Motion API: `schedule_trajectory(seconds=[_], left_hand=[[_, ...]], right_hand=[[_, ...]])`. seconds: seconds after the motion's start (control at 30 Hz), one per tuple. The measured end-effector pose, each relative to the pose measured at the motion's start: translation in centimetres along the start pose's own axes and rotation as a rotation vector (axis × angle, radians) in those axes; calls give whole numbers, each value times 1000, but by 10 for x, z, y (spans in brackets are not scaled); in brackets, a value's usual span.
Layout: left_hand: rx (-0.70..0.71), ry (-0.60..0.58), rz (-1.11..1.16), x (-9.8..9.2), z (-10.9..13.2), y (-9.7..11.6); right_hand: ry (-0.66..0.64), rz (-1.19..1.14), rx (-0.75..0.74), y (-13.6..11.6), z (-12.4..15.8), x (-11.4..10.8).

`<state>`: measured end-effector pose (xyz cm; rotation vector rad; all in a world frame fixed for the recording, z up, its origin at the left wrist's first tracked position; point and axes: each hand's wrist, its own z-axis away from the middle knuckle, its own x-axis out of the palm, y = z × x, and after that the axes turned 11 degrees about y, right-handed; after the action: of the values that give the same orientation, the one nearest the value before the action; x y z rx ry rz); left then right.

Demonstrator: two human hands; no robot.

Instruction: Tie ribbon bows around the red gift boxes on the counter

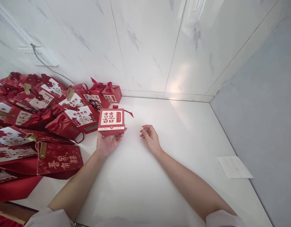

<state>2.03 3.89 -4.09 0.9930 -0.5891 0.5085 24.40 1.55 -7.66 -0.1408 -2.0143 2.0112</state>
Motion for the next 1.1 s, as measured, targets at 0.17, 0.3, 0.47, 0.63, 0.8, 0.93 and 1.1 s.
schedule_trajectory(seconds=[0.17, 0.3, 0.47, 0.63, 0.8, 0.93, 1.1], left_hand=[[34, -38, -82, 1, 1, -3], [68, -56, -137, -1, 1, -6], [-16, -46, -147, -4, -1, -4], [-135, -107, -121, -4, -2, -2], [-242, -168, -39, -4, 1, 1], [-239, -195, -60, -5, 2, -1], [110, -96, -301, -5, -1, -16]], right_hand=[[-5, -5, -12, 0, 1, 0], [-28, -1, -13, -1, 1, 0], [-28, 9, -4, -1, 1, 0], [-29, 9, -9, 0, 1, 1], [-46, 7, -12, 0, 1, 1], [-45, 14, -11, 0, 1, 1], [-17, -6, -27, 1, 1, 0]])
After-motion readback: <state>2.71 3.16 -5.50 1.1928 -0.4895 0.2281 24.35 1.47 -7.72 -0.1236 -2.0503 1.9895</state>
